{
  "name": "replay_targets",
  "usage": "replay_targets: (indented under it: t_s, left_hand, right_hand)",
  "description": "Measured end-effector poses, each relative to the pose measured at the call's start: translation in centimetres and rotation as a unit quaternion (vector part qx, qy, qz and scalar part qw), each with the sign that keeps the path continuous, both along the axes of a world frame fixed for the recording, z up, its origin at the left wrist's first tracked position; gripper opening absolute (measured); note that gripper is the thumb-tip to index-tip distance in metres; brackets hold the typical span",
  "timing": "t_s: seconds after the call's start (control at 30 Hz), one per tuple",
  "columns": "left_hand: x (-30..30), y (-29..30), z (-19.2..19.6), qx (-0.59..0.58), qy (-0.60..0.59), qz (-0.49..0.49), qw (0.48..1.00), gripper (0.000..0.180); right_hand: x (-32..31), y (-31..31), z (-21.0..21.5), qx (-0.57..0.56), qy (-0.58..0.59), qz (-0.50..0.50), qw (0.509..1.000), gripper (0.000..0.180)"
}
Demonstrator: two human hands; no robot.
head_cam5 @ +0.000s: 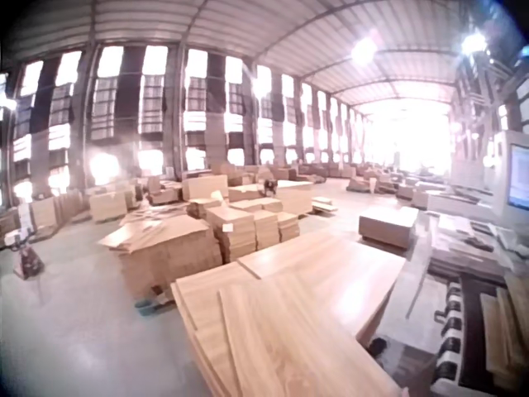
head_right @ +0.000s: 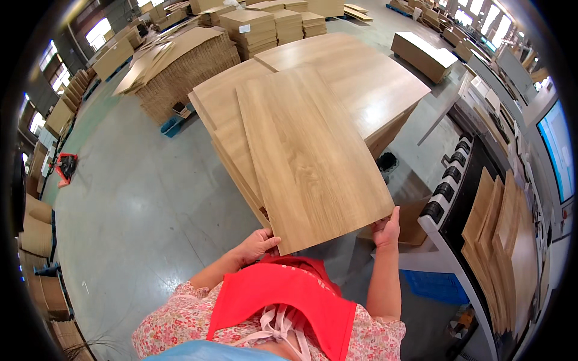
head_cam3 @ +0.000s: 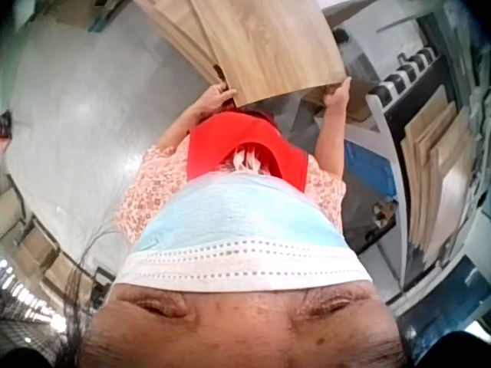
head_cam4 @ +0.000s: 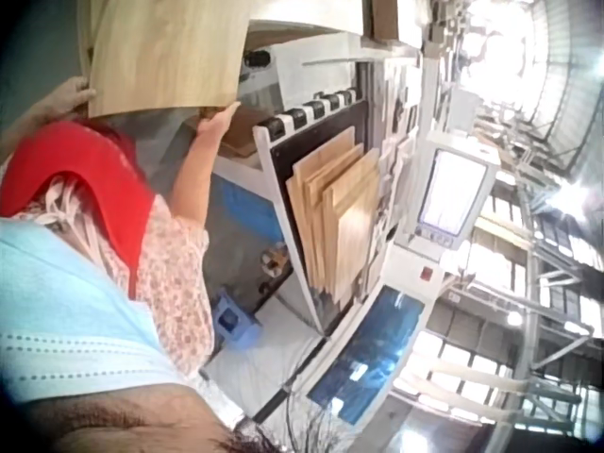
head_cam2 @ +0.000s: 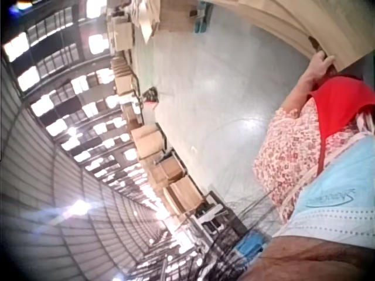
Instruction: The person picks up wooden boards from a machine table, turns them over by hand, and stacks them onto a pile of boards.
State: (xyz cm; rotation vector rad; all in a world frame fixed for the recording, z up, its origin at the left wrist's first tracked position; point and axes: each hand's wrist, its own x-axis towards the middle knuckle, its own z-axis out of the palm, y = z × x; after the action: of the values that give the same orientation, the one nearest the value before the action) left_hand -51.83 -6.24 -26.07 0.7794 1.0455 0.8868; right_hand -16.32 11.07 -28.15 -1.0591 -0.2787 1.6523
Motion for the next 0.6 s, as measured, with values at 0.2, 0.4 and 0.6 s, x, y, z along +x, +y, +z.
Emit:
replay_targets:
  t_s: [0.2,0.4,0.6]
  left_hand:
    - [0.1,0.1,1.7,-0.053,0.007,-0.001,0.999,0.030]
    - [2.3,1.1,2.4,-0.070,0.043,-0.033,0.996,0.035]
    - [3.6,2.2,3.5,-0.079,0.073,-0.100,0.989,0.039]
  right_hand:
    - [-6.4,-6.1,2.2,-0.009,-0.013,0.140,0.990,0.033]
    - [-11.1,-11.8,1.4,-0.068,0.069,0.382,0.919,0.046]
    - [-10.9,-11.6,3.3,-0.002,0.017,0.367,0.930,0.049]
